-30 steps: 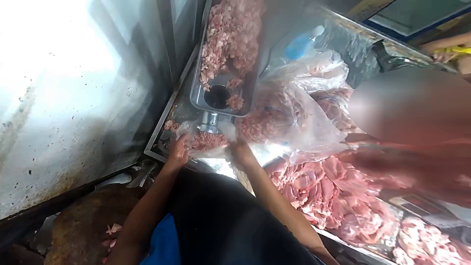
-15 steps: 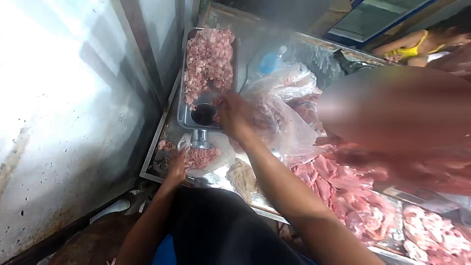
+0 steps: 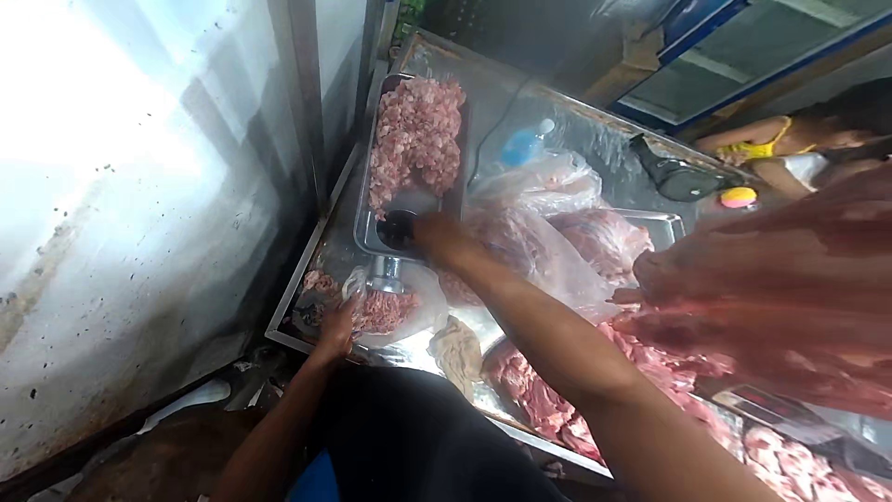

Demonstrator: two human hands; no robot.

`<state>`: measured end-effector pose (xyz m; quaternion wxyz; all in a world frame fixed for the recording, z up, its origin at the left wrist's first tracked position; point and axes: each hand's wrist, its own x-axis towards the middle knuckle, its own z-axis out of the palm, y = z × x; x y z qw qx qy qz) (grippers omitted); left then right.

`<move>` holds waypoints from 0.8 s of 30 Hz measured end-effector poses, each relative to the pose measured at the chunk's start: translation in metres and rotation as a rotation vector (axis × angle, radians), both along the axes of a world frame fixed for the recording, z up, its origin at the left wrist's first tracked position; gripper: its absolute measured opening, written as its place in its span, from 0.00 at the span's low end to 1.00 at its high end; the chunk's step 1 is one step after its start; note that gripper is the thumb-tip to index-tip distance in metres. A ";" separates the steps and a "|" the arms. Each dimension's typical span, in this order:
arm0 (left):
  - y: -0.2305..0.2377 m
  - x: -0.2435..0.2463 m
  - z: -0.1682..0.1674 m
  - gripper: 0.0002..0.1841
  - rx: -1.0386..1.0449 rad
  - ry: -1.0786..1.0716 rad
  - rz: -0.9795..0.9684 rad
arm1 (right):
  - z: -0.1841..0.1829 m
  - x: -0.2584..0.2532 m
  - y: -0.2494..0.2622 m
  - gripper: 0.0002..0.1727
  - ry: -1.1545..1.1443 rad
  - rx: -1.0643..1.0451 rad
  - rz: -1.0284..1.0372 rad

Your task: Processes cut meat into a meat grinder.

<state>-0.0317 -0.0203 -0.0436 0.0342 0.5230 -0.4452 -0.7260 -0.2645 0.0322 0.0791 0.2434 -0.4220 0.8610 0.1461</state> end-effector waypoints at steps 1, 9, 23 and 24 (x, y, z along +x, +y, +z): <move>0.000 -0.003 0.001 0.22 -0.006 0.001 -0.019 | 0.001 0.000 -0.006 0.23 -0.047 0.009 -0.030; -0.015 -0.012 0.005 0.25 0.023 -0.003 0.021 | 0.035 -0.039 -0.037 0.26 -0.196 -0.428 -0.197; -0.013 -0.005 -0.001 0.24 -0.015 0.017 0.014 | -0.021 -0.045 -0.093 0.29 -0.019 -0.439 0.134; -0.011 -0.006 -0.002 0.24 -0.017 0.016 0.016 | -0.020 -0.042 -0.082 0.30 -0.061 -0.391 0.153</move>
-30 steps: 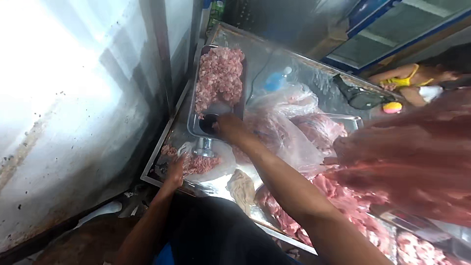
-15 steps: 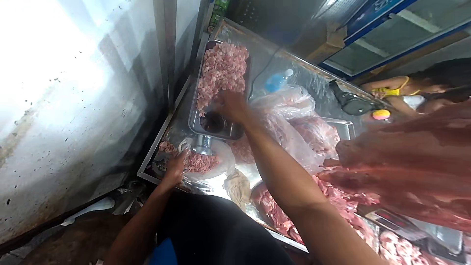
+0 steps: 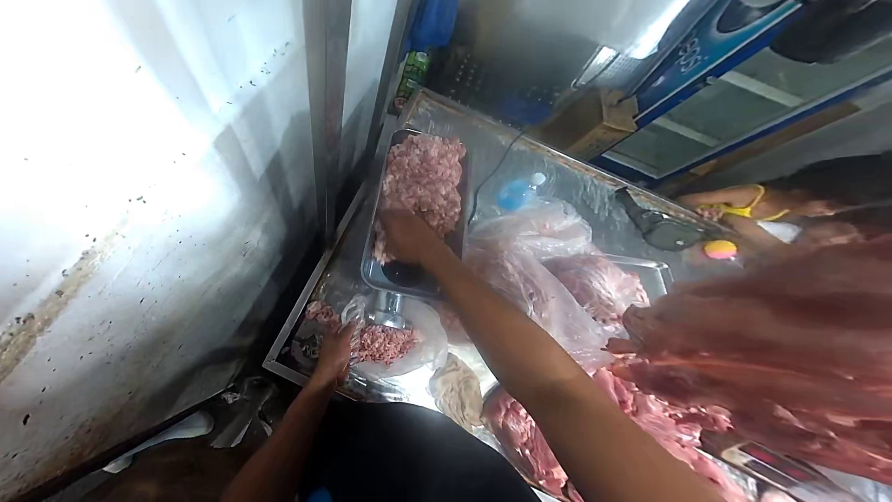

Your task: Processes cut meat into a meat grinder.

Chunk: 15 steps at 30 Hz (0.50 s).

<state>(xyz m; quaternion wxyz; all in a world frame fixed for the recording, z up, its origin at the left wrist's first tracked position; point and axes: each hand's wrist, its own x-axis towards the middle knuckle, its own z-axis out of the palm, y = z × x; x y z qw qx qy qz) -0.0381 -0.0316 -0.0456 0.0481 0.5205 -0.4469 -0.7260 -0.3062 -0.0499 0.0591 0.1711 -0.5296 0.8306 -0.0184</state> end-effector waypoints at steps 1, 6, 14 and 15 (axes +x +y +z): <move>0.001 -0.001 0.001 0.24 -0.006 -0.008 -0.016 | 0.001 0.005 0.012 0.31 -0.020 0.032 0.026; -0.001 -0.007 0.007 0.28 -0.011 -0.045 -0.086 | 0.025 0.020 0.064 0.19 -0.158 0.034 -0.018; 0.003 -0.010 0.002 0.27 0.002 -0.016 -0.039 | 0.021 0.022 0.113 0.12 -0.134 -0.361 -0.282; 0.005 -0.010 0.002 0.27 0.007 -0.013 -0.039 | 0.016 0.025 0.114 0.13 -0.138 -0.334 -0.312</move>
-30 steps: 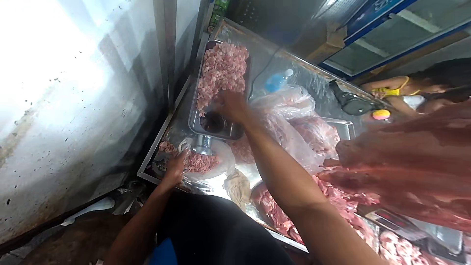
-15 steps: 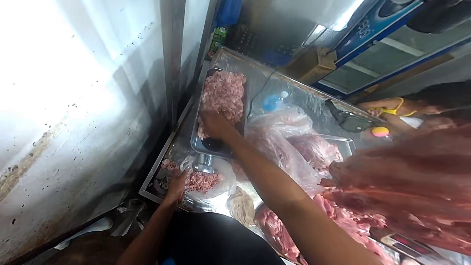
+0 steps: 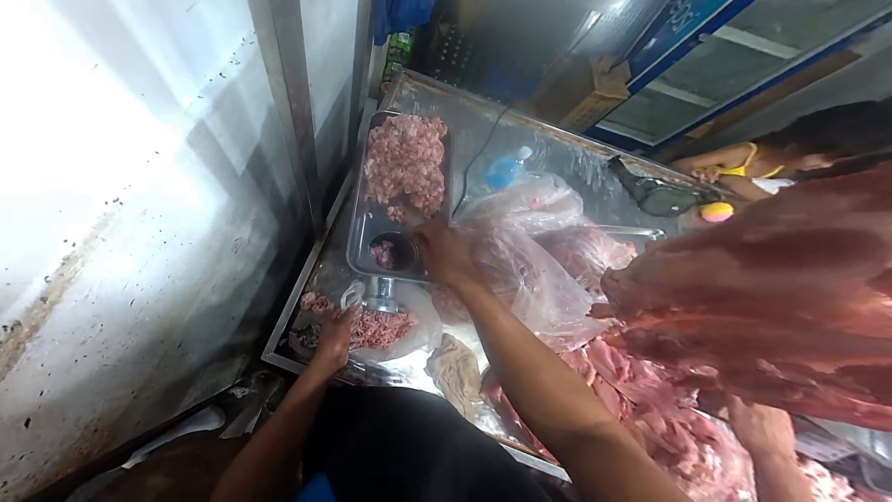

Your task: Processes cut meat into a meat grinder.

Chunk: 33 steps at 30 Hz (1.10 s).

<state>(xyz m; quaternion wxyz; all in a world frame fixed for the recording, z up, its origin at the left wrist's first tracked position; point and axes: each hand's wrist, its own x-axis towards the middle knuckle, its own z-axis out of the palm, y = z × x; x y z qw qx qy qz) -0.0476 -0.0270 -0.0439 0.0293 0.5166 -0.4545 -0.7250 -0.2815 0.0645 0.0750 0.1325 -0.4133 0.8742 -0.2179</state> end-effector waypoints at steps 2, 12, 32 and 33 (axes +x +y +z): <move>0.004 0.001 0.001 0.26 0.001 -0.008 0.001 | -0.008 0.007 0.001 0.14 0.048 0.042 -0.027; 0.010 -0.004 0.002 0.27 -0.028 -0.043 -0.045 | -0.010 0.005 -0.004 0.17 0.014 0.120 -0.093; 0.013 -0.007 -0.001 0.25 -0.045 -0.040 -0.034 | -0.020 -0.006 0.001 0.14 0.021 0.035 0.037; 0.014 -0.007 -0.001 0.25 -0.046 -0.045 -0.030 | -0.021 -0.006 0.001 0.13 0.012 0.033 0.035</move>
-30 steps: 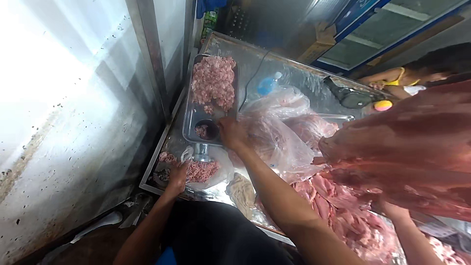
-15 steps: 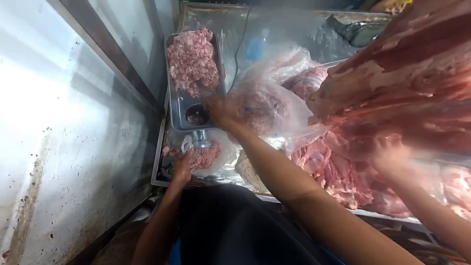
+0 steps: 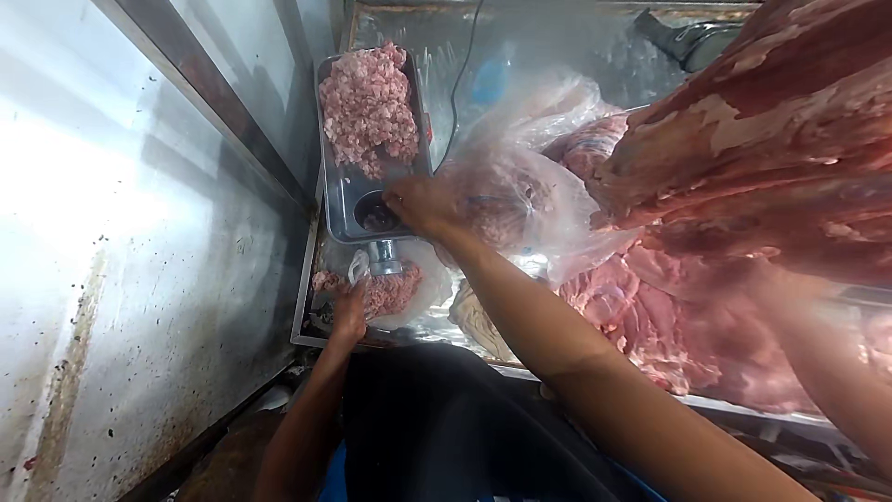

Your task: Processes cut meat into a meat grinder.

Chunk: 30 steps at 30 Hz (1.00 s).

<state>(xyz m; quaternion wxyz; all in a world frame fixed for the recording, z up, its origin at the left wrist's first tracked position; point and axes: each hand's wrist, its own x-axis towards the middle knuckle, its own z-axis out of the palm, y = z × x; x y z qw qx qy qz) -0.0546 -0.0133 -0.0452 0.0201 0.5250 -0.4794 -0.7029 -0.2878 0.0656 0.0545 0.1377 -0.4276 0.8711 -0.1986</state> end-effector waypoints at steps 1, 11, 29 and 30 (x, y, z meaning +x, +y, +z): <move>0.000 0.000 0.000 0.25 0.000 -0.003 0.001 | -0.001 0.000 0.000 0.12 -0.001 -0.007 -0.003; 0.000 -0.001 -0.003 0.24 0.003 0.006 -0.010 | -0.001 0.001 0.000 0.15 0.031 -0.030 -0.021; 0.000 0.001 -0.006 0.27 0.009 0.007 -0.010 | -0.004 0.002 0.000 0.15 0.045 -0.046 -0.036; 0.000 0.001 -0.006 0.26 0.010 0.006 -0.009 | -0.004 0.002 0.000 0.15 0.043 -0.047 -0.036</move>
